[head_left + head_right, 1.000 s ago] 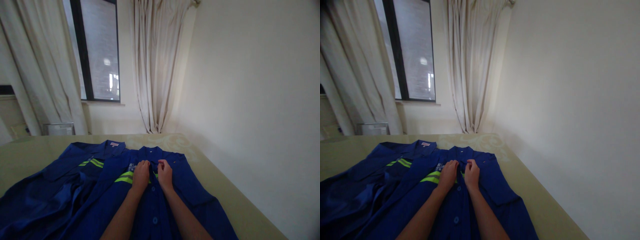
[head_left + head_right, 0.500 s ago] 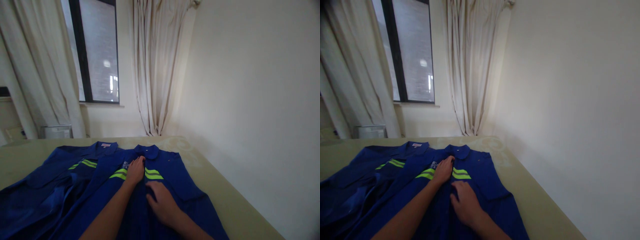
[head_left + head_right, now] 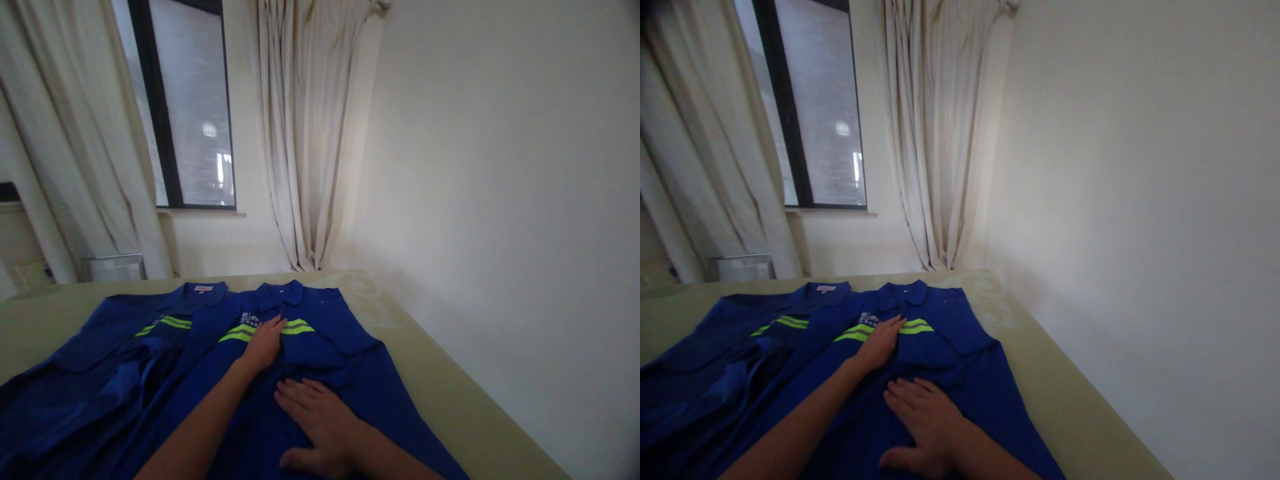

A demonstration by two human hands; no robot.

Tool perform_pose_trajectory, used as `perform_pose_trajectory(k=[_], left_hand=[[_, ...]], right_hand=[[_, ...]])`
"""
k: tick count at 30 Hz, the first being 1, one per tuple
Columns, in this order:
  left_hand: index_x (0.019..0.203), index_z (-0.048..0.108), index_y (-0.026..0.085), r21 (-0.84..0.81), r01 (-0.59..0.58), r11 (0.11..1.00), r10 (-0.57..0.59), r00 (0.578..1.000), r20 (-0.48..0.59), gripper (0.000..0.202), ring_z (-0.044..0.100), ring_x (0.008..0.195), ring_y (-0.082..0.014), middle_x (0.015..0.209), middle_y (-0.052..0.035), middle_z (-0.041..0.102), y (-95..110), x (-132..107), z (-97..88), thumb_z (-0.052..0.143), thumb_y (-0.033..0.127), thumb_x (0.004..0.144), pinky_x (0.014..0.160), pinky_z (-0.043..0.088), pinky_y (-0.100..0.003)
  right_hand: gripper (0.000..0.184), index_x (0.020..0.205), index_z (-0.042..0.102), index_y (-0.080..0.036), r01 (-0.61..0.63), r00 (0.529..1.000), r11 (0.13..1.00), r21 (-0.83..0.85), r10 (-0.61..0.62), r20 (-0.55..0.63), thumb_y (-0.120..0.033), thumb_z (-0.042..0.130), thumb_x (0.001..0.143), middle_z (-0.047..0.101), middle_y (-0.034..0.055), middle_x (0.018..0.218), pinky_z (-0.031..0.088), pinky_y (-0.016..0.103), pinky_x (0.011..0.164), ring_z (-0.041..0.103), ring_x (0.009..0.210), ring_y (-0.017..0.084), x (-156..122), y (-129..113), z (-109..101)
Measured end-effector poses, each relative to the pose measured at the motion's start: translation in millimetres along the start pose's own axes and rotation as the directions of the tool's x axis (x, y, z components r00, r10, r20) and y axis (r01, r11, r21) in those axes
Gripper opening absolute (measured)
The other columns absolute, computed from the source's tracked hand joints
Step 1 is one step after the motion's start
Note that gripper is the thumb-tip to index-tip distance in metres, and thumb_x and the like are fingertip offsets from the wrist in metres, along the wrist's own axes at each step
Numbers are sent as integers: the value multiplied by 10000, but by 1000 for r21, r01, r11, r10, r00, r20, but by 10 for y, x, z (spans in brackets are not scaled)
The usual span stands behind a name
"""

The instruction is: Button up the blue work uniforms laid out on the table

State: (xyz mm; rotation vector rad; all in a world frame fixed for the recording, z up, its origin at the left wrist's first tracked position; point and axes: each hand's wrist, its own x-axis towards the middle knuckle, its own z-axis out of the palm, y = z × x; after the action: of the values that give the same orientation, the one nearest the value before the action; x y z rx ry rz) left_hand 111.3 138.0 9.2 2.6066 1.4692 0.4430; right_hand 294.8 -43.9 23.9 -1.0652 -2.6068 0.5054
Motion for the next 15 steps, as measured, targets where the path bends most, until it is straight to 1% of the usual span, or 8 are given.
perform_pose_trajectory(k=[1,3,5,7,9,11,13,15], left_hand=[[1384,603,161,15,-13,1000,12,999,31,588,537,1370,-227,1504,-120,565,37,-129,-63,424,-2,848,1163,391,-381],[1364,621,157,43,-19,999,16,997,72,551,578,1329,-236,1443,-138,618,139,-434,-195,401,24,876,1127,434,-394],[1363,627,188,77,5,997,-12,995,95,488,600,1300,-286,1430,-142,628,265,-807,-305,380,127,947,1095,461,-496],[1419,589,235,120,61,991,-74,991,108,470,548,1351,-354,1492,-132,576,371,-1228,-365,395,297,995,1093,417,-643],[1488,518,285,155,129,979,-148,982,119,536,426,1448,-395,1571,-106,484,399,-1645,-368,422,470,995,1117,312,-748],[1537,431,343,156,151,976,-171,977,128,602,322,1509,-389,1638,-61,365,319,-1997,-331,423,575,982,1146,232,-773],[1565,330,411,128,94,987,-110,986,123,595,268,1539,-332,1668,1,272,154,-2244,-277,368,603,1003,1198,197,-720],[1569,257,458,108,15,994,-26,994,102,562,265,1543,-282,1670,46,242,-34,-2387,-217,314,601,1028,1230,216,-653]], right_hand=[[837,1641,164,-281,-16,1000,999,29,16,17,-680,488,980,226,70,1684,157,415,1276,239,1547,244,34,-9,-71],[803,1629,232,-275,-39,998,998,44,37,43,-683,475,982,261,88,1672,171,444,1269,261,1540,261,93,-15,-118],[772,1617,282,-249,-66,997,998,23,65,50,-668,459,994,288,111,1661,185,475,1264,274,1535,279,102,-38,-80],[759,1615,287,-227,-95,995,995,-12,95,21,-654,440,1007,271,124,1664,186,495,1265,257,1540,287,30,-109,31],[783,1626,248,-232,-86,996,994,-62,85,-27,-652,461,1000,220,125,1674,197,513,1264,228,1546,307,-117,-226,236],[762,1636,195,-280,-34,997,990,-139,23,-78,-597,493,1011,207,106,1668,262,516,1246,256,1532,323,-300,-355,541],[650,1633,155,-359,23,989,975,-220,-55,-138,-449,457,1065,298,65,1631,389,461,1189,404,1468,291,-483,-452,887],[633,1622,122,-426,87,976,965,-248,-133,-174,-396,442,1077,434,3,1565,492,388,1106,551,1364,241,-654,-487,1151]])
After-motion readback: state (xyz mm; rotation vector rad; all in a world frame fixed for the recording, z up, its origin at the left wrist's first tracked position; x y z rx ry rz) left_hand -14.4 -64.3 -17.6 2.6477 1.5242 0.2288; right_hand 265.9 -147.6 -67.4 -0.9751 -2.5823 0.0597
